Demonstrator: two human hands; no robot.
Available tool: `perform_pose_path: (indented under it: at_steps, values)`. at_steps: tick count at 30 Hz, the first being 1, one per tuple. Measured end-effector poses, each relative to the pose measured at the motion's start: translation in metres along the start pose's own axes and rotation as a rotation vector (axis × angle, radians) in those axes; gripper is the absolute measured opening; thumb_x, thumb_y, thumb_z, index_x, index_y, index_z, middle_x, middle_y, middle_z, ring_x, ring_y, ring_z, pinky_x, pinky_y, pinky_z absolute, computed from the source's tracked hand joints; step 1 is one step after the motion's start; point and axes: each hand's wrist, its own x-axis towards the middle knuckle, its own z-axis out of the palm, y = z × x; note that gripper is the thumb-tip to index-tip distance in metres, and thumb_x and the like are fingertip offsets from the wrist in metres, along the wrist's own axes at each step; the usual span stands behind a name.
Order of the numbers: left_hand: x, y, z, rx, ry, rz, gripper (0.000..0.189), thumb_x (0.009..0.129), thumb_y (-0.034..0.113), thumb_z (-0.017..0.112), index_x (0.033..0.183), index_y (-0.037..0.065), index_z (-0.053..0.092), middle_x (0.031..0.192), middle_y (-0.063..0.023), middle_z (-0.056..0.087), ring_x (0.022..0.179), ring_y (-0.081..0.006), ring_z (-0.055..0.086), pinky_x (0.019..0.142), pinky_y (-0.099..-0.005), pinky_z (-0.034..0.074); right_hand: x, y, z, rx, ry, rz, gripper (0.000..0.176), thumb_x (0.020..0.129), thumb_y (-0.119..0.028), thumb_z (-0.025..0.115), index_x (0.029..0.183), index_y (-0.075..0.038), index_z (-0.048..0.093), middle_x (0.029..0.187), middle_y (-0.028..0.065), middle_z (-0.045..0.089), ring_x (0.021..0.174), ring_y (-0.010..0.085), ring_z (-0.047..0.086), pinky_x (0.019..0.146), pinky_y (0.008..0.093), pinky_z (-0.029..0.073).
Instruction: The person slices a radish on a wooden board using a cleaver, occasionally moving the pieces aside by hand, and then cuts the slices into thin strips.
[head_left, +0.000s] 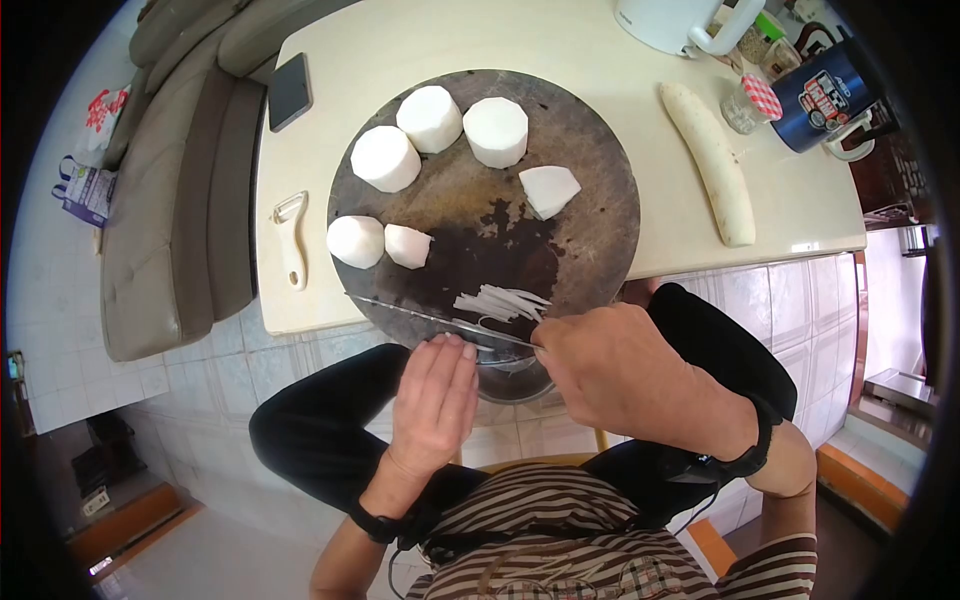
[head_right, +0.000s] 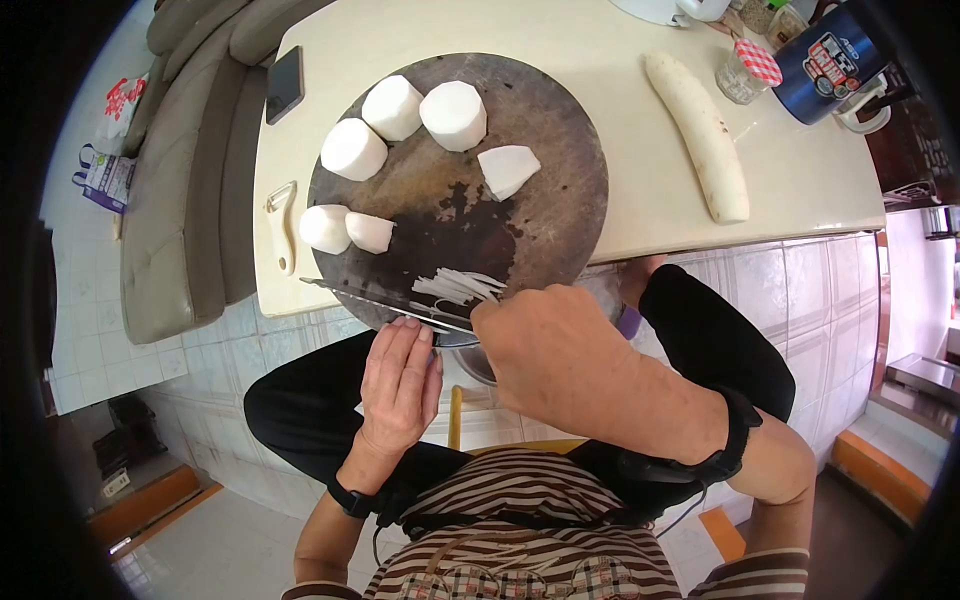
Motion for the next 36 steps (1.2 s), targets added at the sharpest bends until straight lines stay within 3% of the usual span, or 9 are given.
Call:
perform_pose_path:
  at_steps: [5,7,16,18,21,22,24,36]
  values:
    - [-0.004,-0.001,0.001,-0.005,0.004,-0.002,0.049,0.075,-0.006,0.074,0.122,-0.008,0.061,0.123,-0.0233,0.059,0.114,-0.042,0.059,0.099,-0.0504,0.049,-0.002,-0.003,0.0,-0.005,-0.001,-0.016,0.008,0.071,-0.003,0.063,0.075,0.003,0.06,0.065,0.0219,0.063,0.061,0.0392,0.065,0.057,0.0458,0.051]
    - [-0.006,0.0,0.001,0.004,0.027,0.004,0.04,0.077,-0.007,0.071,0.116,-0.01,0.064,0.115,-0.0219,0.062,0.109,-0.0397,0.061,0.096,-0.0497,0.05,-0.002,-0.004,0.0,-0.011,-0.002,-0.021,0.008,0.071,-0.002,0.063,0.075,0.003,0.06,0.065,0.0215,0.063,0.061,0.039,0.065,0.057,0.0458,0.051]
    - [0.003,0.007,0.004,0.046,0.031,-0.046,0.046,0.075,-0.001,0.073,0.119,-0.008,0.063,0.121,-0.0207,0.061,0.111,-0.0371,0.06,0.095,-0.0499,0.046,-0.004,-0.006,-0.001,-0.022,0.008,-0.011,0.011,0.073,-0.003,0.064,0.08,0.003,0.058,0.067,0.0213,0.064,0.061,0.0388,0.065,0.057,0.0447,0.051]
    - [0.008,0.011,0.005,0.043,0.017,-0.064,0.049,0.074,0.0,0.074,0.12,-0.008,0.061,0.121,-0.0214,0.06,0.111,-0.038,0.058,0.095,-0.0503,0.045,-0.005,-0.01,-0.005,-0.034,-0.011,0.034,0.009,0.084,-0.006,0.067,0.087,0.001,0.062,0.07,0.0156,0.063,0.064,0.0359,0.065,0.055,0.0421,0.05]
    - [0.009,0.012,0.006,0.046,0.003,-0.084,0.052,0.074,0.002,0.076,0.122,-0.008,0.059,0.122,-0.0219,0.058,0.112,-0.0388,0.056,0.094,-0.0508,0.043,-0.007,-0.011,-0.009,-0.047,-0.044,0.055,0.01,0.084,-0.006,0.066,0.089,0.001,0.062,0.071,0.016,0.064,0.064,0.0367,0.065,0.055,0.0427,0.049]
    - [0.009,0.012,0.006,0.052,-0.002,-0.084,0.052,0.074,0.002,0.076,0.122,-0.008,0.059,0.121,-0.0217,0.059,0.112,-0.0387,0.056,0.094,-0.0508,0.042,-0.008,-0.01,-0.009,-0.047,-0.043,0.056,0.01,0.084,-0.006,0.066,0.089,0.001,0.062,0.071,0.016,0.064,0.064,0.0367,0.065,0.055,0.0427,0.049]
    - [0.009,0.012,0.006,0.058,-0.003,-0.083,0.052,0.074,0.002,0.076,0.122,-0.008,0.059,0.121,-0.0216,0.059,0.112,-0.0386,0.056,0.094,-0.0509,0.043,-0.01,-0.01,-0.008,-0.014,-0.014,0.029,0.012,0.074,-0.001,0.063,0.081,0.004,0.055,0.067,0.0213,0.063,0.061,0.04,0.064,0.054,0.0448,0.048]
    - [0.01,0.009,0.002,0.076,-0.028,-0.056,0.051,0.073,0.003,0.076,0.121,-0.005,0.061,0.124,-0.0197,0.059,0.115,-0.0369,0.056,0.096,-0.0506,0.043,-0.019,-0.019,-0.013,0.025,-0.106,0.098,0.027,0.073,-0.002,0.064,0.094,0.004,0.048,0.067,0.0189,0.061,0.059,0.0377,0.064,0.052,0.0432,0.048]
